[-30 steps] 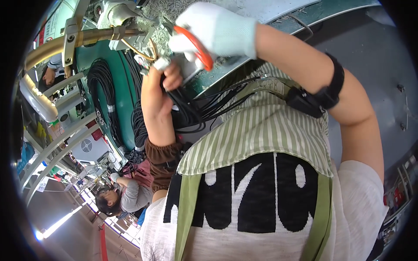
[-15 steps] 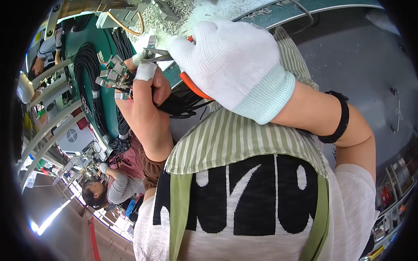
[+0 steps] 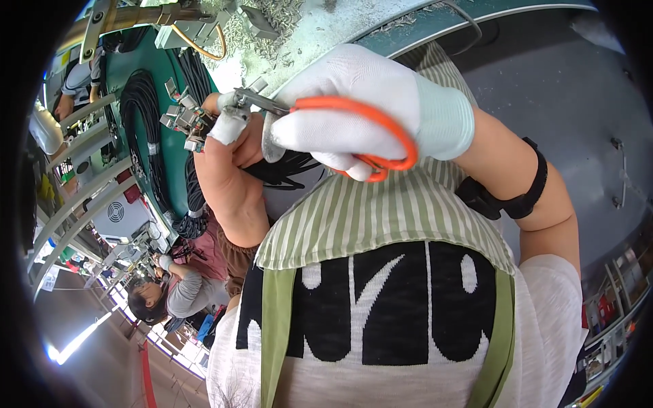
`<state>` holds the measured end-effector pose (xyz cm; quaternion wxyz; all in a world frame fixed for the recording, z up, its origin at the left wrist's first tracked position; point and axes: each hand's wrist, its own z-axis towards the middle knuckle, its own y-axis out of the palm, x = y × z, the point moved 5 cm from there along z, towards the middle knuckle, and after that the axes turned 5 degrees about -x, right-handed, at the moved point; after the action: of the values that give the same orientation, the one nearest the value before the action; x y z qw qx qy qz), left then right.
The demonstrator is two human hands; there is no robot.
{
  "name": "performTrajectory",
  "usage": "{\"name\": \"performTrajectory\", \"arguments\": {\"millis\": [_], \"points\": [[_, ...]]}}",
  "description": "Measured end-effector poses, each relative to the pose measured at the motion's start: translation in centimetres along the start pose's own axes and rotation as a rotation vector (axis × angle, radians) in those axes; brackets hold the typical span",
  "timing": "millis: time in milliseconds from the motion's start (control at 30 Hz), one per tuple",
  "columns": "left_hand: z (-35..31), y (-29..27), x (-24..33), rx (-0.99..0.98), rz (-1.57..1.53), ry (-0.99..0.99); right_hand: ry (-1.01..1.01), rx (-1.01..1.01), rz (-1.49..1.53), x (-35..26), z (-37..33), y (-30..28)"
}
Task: The person picks up a bundle of cables, positions the connector ends under a machine, and trims the wire ends using shears.
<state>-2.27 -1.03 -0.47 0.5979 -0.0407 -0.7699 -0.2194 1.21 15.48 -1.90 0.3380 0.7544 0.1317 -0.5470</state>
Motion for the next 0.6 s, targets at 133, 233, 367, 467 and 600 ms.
{"name": "performTrajectory", "arguments": {"millis": [133, 233, 367, 467, 600], "points": [[-0.1, -0.5, -0.7, -0.085, -0.137, -0.066, -0.284, 0.257, -0.536, -0.9, 0.2, 0.2], [0.0, -0.9, -0.8, -0.004, -0.086, -0.03, -0.498, 0.449, -0.941, -1.6, 0.3, 0.9], [-0.1, -1.1, 0.0, 0.173, 0.192, 0.033, -0.506, 0.695, -1.056, -1.9, -1.0, -0.7], [-1.2, -2.9, 0.8, 0.11, -0.146, 0.076, -0.371, 0.828, -0.93, -3.3, -2.1, -2.4], [-0.4, -1.2, 0.3, 0.151, 0.082, 0.051, -0.142, 0.889, -0.703, -6.5, -3.0, -1.9]]}}
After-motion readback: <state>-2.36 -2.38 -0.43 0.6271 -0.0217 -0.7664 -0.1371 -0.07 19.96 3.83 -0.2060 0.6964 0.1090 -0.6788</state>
